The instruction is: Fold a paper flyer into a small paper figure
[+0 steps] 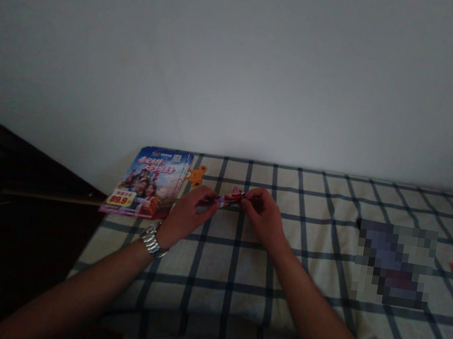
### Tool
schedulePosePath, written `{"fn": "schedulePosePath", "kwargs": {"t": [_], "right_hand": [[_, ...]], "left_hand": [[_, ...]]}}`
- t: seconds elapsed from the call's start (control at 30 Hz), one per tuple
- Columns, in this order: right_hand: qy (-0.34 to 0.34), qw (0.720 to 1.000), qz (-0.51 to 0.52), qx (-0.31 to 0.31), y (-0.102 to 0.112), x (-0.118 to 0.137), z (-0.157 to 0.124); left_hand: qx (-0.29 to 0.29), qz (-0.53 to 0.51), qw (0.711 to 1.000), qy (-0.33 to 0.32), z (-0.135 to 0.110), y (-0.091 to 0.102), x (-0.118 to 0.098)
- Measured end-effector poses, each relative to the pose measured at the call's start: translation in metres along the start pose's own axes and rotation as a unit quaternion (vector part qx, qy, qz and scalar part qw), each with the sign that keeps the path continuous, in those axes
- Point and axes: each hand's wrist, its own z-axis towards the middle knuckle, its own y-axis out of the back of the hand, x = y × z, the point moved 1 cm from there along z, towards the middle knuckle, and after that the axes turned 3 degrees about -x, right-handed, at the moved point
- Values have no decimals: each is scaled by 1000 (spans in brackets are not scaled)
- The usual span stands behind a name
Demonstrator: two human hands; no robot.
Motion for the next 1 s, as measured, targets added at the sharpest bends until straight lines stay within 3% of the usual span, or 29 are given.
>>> {"fn": "schedulePosePath", "kwargs": {"t": [0.3,0.67,1.0], "right_hand": [[2,1000,10,23,1,-2,1],[36,990,-134,-6,7,-5,2],[66,963,-260,19,5,3,0]], "left_hand": [[-5,-49,999,-19,1,2,-1],[-22,67,995,-66,5,7,-4],[62,138,978,-145,4,1,5]]}}
